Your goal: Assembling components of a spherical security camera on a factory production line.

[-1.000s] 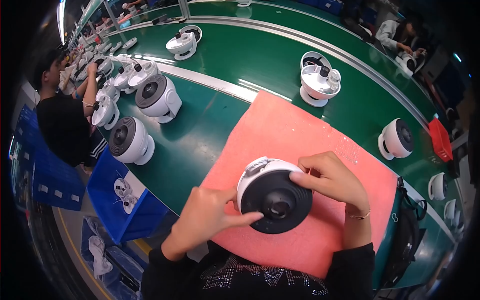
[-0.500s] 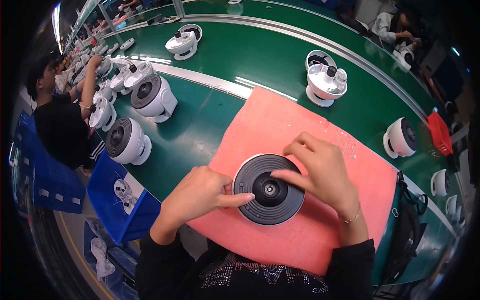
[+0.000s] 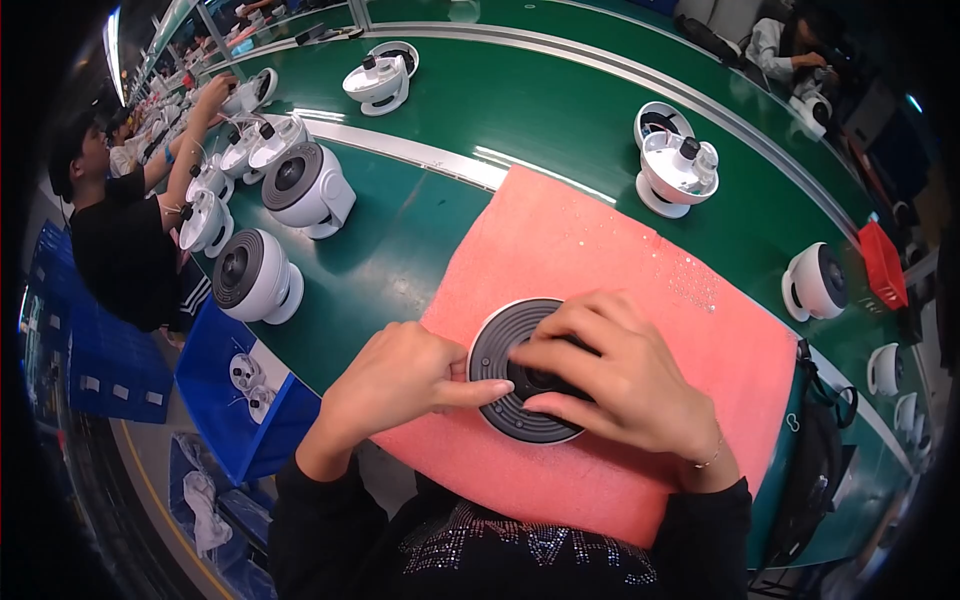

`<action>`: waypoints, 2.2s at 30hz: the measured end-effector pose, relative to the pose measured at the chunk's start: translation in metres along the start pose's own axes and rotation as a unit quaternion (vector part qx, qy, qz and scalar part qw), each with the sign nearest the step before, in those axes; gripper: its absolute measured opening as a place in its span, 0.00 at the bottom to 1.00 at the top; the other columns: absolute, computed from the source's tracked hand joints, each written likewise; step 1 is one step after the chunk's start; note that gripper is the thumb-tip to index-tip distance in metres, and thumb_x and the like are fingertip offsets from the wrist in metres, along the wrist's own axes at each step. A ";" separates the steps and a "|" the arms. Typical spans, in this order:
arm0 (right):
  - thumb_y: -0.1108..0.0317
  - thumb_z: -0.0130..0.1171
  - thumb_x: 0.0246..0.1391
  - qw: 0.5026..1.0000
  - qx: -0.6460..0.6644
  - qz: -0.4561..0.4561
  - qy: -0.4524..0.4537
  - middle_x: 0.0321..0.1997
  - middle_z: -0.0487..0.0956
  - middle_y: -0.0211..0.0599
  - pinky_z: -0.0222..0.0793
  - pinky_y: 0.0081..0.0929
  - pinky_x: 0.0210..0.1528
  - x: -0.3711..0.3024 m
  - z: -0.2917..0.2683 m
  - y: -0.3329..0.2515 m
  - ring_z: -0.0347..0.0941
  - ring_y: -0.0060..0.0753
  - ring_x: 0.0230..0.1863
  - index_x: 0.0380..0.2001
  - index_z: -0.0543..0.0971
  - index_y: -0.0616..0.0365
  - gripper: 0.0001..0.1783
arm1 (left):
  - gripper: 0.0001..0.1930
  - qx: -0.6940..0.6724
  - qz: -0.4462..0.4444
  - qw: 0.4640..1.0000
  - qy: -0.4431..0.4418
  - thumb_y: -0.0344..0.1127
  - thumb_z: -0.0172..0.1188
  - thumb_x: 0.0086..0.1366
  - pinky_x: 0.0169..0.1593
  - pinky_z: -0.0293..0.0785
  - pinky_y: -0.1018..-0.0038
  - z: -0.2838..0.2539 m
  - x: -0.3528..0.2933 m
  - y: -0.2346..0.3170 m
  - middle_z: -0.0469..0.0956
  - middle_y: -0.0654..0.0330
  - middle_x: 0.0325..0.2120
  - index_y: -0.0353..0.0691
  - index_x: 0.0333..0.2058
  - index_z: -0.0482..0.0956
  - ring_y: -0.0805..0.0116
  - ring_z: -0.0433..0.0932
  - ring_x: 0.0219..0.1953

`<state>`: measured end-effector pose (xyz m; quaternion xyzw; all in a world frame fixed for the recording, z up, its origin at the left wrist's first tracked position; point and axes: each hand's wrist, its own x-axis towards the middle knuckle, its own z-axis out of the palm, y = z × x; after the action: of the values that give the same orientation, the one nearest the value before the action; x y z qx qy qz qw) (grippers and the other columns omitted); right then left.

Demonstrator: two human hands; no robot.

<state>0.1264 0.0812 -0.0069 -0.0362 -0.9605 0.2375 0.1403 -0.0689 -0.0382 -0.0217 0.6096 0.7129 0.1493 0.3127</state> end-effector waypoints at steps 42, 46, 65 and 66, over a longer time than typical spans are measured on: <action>0.59 0.70 0.35 0.888 0.373 0.021 0.268 0.58 0.63 0.52 0.60 0.37 0.58 -0.030 -0.040 0.033 0.63 0.43 0.58 0.60 0.53 0.58 0.51 | 0.39 -0.439 0.229 0.853 0.166 0.27 0.65 0.43 0.52 0.69 0.68 0.010 0.020 0.064 0.71 0.48 0.46 0.26 0.56 0.59 0.62 0.72 0.49; 0.64 0.72 0.31 0.907 0.260 0.019 0.329 0.62 0.57 0.52 0.55 0.40 0.62 -0.038 -0.044 0.010 0.56 0.47 0.63 0.63 0.48 0.56 0.58 | 0.40 -0.693 0.219 0.661 0.188 0.55 0.56 0.57 0.59 0.62 0.60 0.038 0.049 0.089 0.60 0.51 0.57 0.37 0.60 0.53 0.54 0.63 0.58; 0.45 0.59 0.47 0.555 0.630 0.294 0.457 0.56 0.59 0.46 0.64 0.41 0.56 -0.085 -0.093 0.152 0.64 0.47 0.54 0.57 0.57 0.54 0.40 | 0.25 -0.566 0.097 0.817 0.053 0.47 0.49 0.63 0.59 0.57 0.60 0.058 0.125 0.159 0.61 0.53 0.57 0.41 0.54 0.62 0.58 0.59 0.61; 0.46 0.61 0.47 0.548 0.607 0.306 0.487 0.57 0.58 0.46 0.63 0.41 0.57 -0.088 -0.093 0.167 0.62 0.49 0.55 0.58 0.56 0.53 0.41 | 0.23 -0.539 0.100 0.836 0.027 0.45 0.49 0.63 0.60 0.57 0.62 0.059 0.123 0.157 0.62 0.52 0.56 0.41 0.53 0.63 0.59 0.59 0.61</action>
<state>0.2375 0.2587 -0.0277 -0.3447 -0.3029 0.7385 0.4940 0.0828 0.1038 -0.0056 0.4081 0.4627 0.5567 0.5563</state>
